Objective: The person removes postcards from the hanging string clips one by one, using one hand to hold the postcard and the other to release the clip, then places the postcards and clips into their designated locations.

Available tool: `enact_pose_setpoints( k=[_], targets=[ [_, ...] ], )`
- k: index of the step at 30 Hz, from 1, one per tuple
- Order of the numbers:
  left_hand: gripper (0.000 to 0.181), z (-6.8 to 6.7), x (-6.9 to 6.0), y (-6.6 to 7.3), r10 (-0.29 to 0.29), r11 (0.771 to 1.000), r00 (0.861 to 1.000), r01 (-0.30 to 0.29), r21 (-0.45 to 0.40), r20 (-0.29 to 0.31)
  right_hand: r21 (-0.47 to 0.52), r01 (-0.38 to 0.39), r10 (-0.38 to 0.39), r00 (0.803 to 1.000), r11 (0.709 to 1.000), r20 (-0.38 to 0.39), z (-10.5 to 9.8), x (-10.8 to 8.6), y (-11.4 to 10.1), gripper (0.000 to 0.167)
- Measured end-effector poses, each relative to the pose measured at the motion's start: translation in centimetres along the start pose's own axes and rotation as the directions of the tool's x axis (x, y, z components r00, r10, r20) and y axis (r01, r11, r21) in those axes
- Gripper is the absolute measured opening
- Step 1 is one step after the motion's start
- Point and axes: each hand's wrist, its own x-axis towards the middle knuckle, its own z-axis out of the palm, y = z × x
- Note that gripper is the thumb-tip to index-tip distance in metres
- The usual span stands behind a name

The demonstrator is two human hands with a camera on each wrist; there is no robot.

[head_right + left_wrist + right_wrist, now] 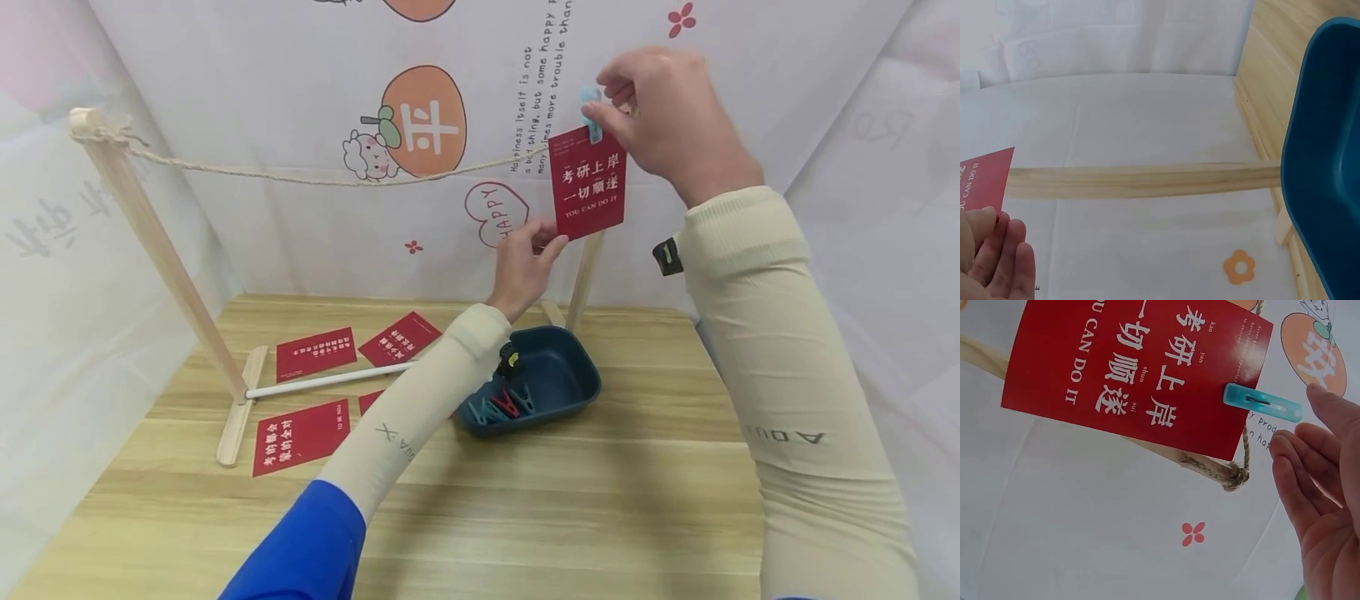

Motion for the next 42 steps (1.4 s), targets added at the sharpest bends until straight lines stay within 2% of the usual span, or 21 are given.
enact_pose_setpoints(
  k=[5, 8, 15, 24, 32, 35, 39, 42],
  targets=[
    [0.024, -0.8, 0.2, 0.0, 0.006, 1.000, 1.000, -0.006, 0.015, -0.003, -0.008, 0.000, 0.000, 0.997, 1.000, 0.078, -0.2, 1.1, -0.2, 0.049],
    [0.023, -1.1, 0.3, -0.1, 0.006, 1.000, 1.000, -0.006, 0.026, -0.006, -0.011, -0.029, 0.030, 0.990, 1.000, 0.137, -0.5, 1.8, -0.3, 0.051],
    [0.020, -2.0, 0.3, -0.3, 0.011, 0.999, 1.000, -0.011, 0.037, 0.001, -0.040, -0.084, 0.092, 0.953, 0.996, 0.289, -1.0, 3.6, -0.8, 0.054],
    [0.020, -2.3, 0.5, -0.5, 0.030, 0.999, 0.999, -0.031, 0.040, 0.014, -0.054, -0.139, 0.149, 0.917, 0.989, 0.370, -0.7, 4.6, -0.3, 0.058],
    [0.021, -2.3, 0.4, -0.3, 0.023, 0.999, 1.000, -0.023, 0.048, 0.017, -0.049, -0.092, 0.103, 0.946, 0.995, 0.308, -0.5, 4.6, -0.4, 0.051],
    [0.021, -2.3, 0.4, -0.2, 0.028, 0.998, 1.000, -0.028, 0.053, 0.009, -0.035, -0.104, 0.109, 0.955, 0.994, 0.277, -0.7, 4.4, -0.6, 0.048],
    [0.021, -2.5, 0.6, 0.0, 0.035, 0.998, 0.999, -0.036, 0.057, 0.007, -0.018, -0.096, 0.097, 0.975, 0.995, 0.202, -0.9, 3.7, -0.7, 0.042],
    [0.021, -2.5, 0.6, 0.1, 0.031, 0.998, 0.999, -0.032, 0.050, 0.010, -0.026, -0.063, 0.066, 0.988, 0.998, 0.141, -1.0, 3.3, -0.7, 0.040]
  ],
)
